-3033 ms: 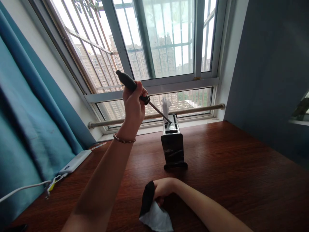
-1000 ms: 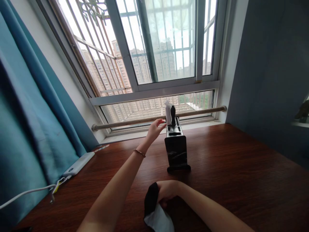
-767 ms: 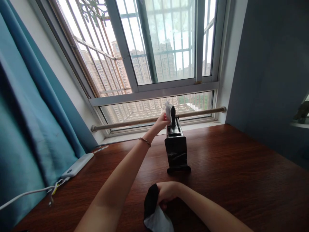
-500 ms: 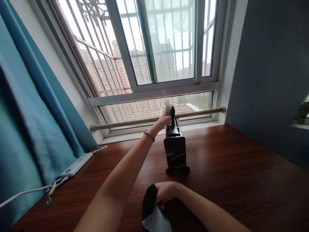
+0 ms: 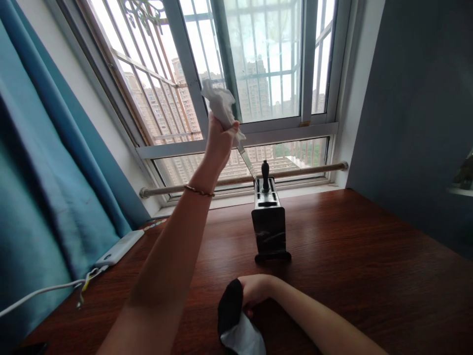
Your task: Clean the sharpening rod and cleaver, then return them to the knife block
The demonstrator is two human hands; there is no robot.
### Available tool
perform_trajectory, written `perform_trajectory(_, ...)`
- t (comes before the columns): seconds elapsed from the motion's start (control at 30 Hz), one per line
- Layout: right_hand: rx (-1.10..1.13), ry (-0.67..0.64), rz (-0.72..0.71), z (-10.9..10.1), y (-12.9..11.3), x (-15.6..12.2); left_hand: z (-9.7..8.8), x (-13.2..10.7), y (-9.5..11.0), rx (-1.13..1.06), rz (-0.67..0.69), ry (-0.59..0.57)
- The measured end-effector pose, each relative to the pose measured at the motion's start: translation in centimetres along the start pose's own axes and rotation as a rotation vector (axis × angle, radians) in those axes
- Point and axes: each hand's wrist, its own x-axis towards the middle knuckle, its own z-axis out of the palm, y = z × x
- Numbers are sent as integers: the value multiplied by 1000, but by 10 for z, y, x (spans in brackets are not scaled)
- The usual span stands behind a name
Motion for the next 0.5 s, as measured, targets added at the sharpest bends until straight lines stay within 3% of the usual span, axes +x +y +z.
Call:
perform_trajectory(0.1, 26, 28, -45, 0, 2, -1, -28, -7, 38, -102, 47, 35)
perform_trajectory(0.17, 36, 95, -155, 5, -2, -3, -50, -25, 57, -122, 73, 85)
perform_trajectory(0.33, 193, 211, -558, 41, -34, -16, -92, -99, 78, -283, -7, 155)
perform_trajectory(0.5, 415, 273, -754, 88, -70, -31, -109, -174, 92, -512, -146, 284)
